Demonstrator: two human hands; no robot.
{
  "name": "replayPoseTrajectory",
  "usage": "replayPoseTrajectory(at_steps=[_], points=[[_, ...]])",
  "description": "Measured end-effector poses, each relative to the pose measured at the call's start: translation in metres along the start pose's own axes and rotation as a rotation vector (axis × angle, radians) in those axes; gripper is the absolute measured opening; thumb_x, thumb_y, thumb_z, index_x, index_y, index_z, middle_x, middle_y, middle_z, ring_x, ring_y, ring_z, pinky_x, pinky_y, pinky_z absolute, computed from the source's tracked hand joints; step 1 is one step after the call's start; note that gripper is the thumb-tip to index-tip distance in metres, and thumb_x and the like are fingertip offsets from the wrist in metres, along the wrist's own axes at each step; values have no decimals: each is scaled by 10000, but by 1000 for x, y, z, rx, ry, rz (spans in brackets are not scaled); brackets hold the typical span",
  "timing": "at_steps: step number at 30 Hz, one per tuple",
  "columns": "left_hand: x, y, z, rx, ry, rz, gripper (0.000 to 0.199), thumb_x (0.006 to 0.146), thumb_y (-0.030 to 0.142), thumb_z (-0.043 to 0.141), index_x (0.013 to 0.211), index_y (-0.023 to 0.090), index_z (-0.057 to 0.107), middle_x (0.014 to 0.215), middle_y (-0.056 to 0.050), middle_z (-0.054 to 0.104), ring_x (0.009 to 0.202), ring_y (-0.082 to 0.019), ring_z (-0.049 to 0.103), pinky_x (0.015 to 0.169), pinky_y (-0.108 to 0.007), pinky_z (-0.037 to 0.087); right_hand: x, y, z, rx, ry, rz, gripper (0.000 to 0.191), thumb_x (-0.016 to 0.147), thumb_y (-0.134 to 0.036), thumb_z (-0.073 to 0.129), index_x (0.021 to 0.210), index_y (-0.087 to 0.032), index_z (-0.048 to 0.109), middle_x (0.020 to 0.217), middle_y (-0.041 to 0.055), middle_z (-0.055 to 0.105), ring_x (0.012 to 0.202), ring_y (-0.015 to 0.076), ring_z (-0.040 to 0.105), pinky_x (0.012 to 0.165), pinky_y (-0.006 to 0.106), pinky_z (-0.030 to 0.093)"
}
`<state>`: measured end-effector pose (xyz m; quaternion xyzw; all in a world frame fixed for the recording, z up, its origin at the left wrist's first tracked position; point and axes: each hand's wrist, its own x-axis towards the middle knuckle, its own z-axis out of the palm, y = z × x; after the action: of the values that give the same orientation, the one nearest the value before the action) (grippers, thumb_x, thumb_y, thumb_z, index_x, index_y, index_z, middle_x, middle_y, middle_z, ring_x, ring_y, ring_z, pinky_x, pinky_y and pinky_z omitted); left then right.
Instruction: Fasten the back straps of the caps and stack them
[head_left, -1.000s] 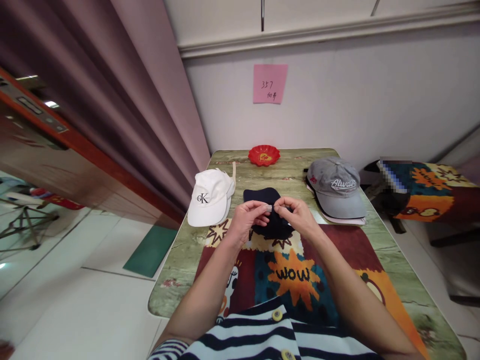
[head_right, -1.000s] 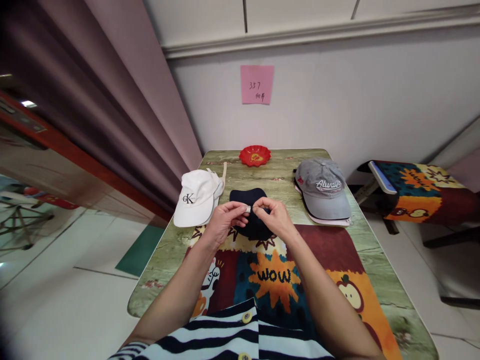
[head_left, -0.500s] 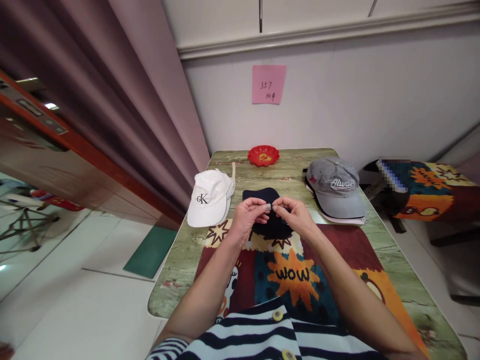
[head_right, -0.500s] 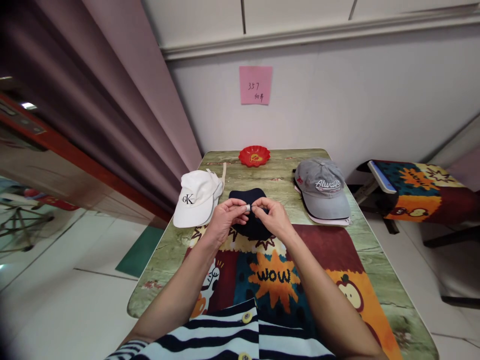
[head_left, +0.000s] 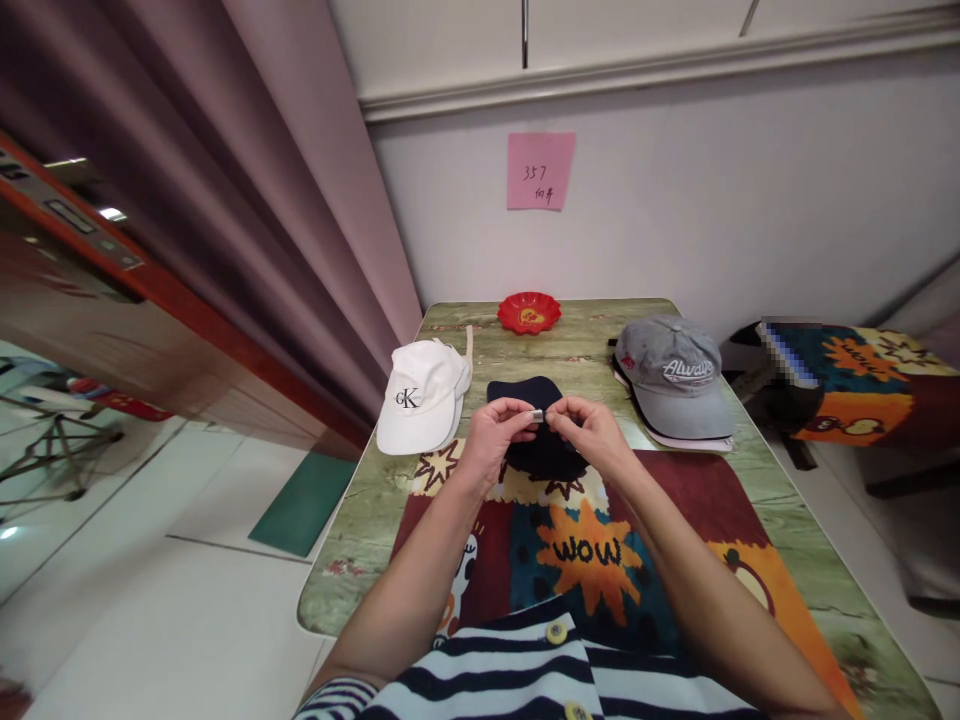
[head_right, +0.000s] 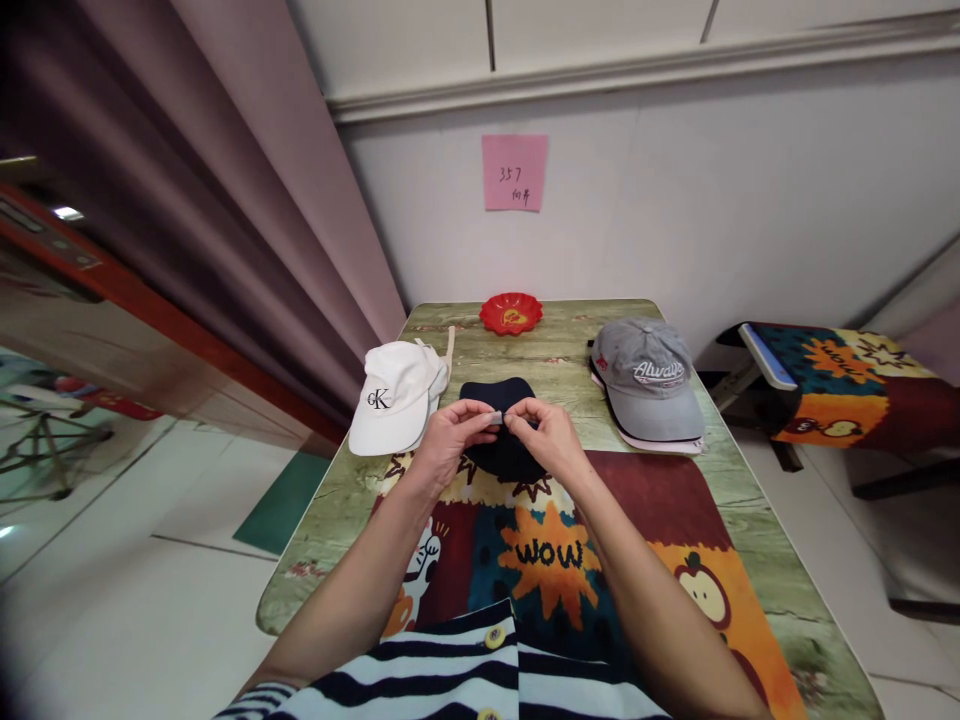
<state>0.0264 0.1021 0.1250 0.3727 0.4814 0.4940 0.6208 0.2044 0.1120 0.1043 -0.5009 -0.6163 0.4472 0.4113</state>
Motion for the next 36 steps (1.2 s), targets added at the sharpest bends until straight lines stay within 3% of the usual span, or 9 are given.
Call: replayPoseTrajectory(at_steps=[3,6,11,15,22,27,31,36], points=[[-1,0,0,18,-12,2,324,623,321,875,830,133,712,777,-47,737,710,-145,706,653,-233,574,0,-4,-2,-70,-22,-5,255,843,-437,661,837,-188,718,726,22,682,628,148,547,592,274,397],[-1,-1,-1,33,-31,5,328,641,334,871,842,135,705,784,-51,742,721,-150,714,644,-229,568,-1,-6,-2,-11,4,27,278,809,-440,713,927,-191,679,733,22,706,599,153,595,593,276,435],[1,-1,-5,29,-19,2,338,642,343,871,849,137,699,773,-45,735,707,-151,711,649,-242,576,-4,-7,-5,20,-28,7,333,851,-514,683,907,-185,681,755,42,720,650,170,638,632,287,464],[1,1,-8,36,-10,7,358,630,361,877,848,138,700,778,-44,735,703,-151,707,644,-242,573,-6,-5,-11,-91,-16,-34,296,873,-472,653,932,-188,715,790,35,720,709,170,614,666,287,445],[1,-1,-7,68,-41,19,358,644,381,871,851,143,702,769,-28,721,684,-134,687,641,-236,550,-4,-1,-12,-136,3,-36,280,867,-440,620,790,-189,716,632,-9,584,551,124,437,531,273,319],[-1,-2,-6,68,-55,4,381,637,374,876,884,140,704,772,-26,720,675,-132,679,665,-252,546,-1,-3,-8,-97,-17,-36,297,849,-470,652,792,-189,728,639,0,627,556,134,485,532,276,334],[-2,-2,-2,63,-58,-11,374,628,370,876,863,136,704,771,-31,721,683,-130,676,677,-251,535,-1,-6,-3,-14,-5,-16,320,800,-466,731,950,-183,708,713,11,698,634,153,566,617,280,398],[-1,-2,-3,69,-37,-9,349,619,371,871,809,140,691,738,-19,703,664,-127,661,665,-248,527,-3,-4,-5,-7,1,-5,369,842,-532,690,958,-181,694,711,7,674,622,146,525,591,276,366]])
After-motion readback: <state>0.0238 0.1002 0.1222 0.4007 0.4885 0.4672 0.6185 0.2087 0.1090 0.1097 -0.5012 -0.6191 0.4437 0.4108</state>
